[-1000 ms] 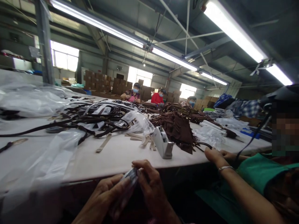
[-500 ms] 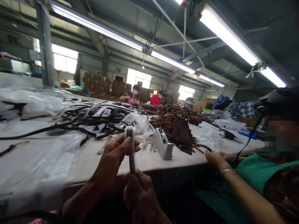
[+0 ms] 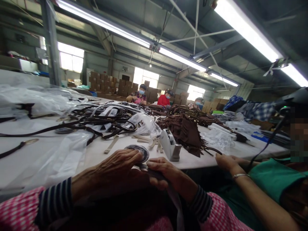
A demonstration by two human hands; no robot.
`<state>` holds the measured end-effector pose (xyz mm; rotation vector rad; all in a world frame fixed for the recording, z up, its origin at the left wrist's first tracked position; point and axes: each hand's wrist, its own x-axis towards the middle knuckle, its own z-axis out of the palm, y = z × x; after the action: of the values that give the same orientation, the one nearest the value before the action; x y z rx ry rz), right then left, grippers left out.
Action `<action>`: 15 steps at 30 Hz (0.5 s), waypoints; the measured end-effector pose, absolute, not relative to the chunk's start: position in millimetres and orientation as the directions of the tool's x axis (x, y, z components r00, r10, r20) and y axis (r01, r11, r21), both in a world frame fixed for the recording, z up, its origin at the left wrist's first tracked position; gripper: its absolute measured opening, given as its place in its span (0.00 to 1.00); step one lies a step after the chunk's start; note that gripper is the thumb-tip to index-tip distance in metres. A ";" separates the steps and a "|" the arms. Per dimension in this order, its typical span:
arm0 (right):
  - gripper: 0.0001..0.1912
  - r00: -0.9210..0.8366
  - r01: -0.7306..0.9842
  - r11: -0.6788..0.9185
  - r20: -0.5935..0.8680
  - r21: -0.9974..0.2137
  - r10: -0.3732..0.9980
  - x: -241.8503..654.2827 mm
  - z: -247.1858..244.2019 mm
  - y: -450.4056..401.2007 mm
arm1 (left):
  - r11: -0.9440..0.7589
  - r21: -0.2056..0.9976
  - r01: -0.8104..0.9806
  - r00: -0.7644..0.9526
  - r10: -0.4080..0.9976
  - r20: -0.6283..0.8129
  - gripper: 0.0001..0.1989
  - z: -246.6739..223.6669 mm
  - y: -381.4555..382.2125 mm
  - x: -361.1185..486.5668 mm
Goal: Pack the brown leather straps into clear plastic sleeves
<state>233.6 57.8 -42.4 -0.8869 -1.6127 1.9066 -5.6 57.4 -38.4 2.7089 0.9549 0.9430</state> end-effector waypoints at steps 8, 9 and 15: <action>0.10 -0.646 0.322 0.391 0.102 -0.862 0.757 246.6 -36.0 68.9 | -0.670 0.163 0.724 0.620 0.736 0.273 0.16 -54.3 58.6 -21.4; 0.10 -0.661 0.365 0.499 0.158 -0.786 0.733 247.1 -38.6 69.0 | -0.669 0.173 0.723 0.626 0.740 0.245 0.18 -53.2 56.9 -24.0; 0.10 -0.789 0.513 0.845 0.305 -0.150 0.533 245.8 -60.2 79.6 | -0.670 0.238 0.703 0.636 0.742 0.212 0.24 -56.0 68.2 -31.2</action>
<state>245.8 79.6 -60.2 -0.7865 -2.6856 0.0833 -31.2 68.2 -56.0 2.7192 1.2083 0.4429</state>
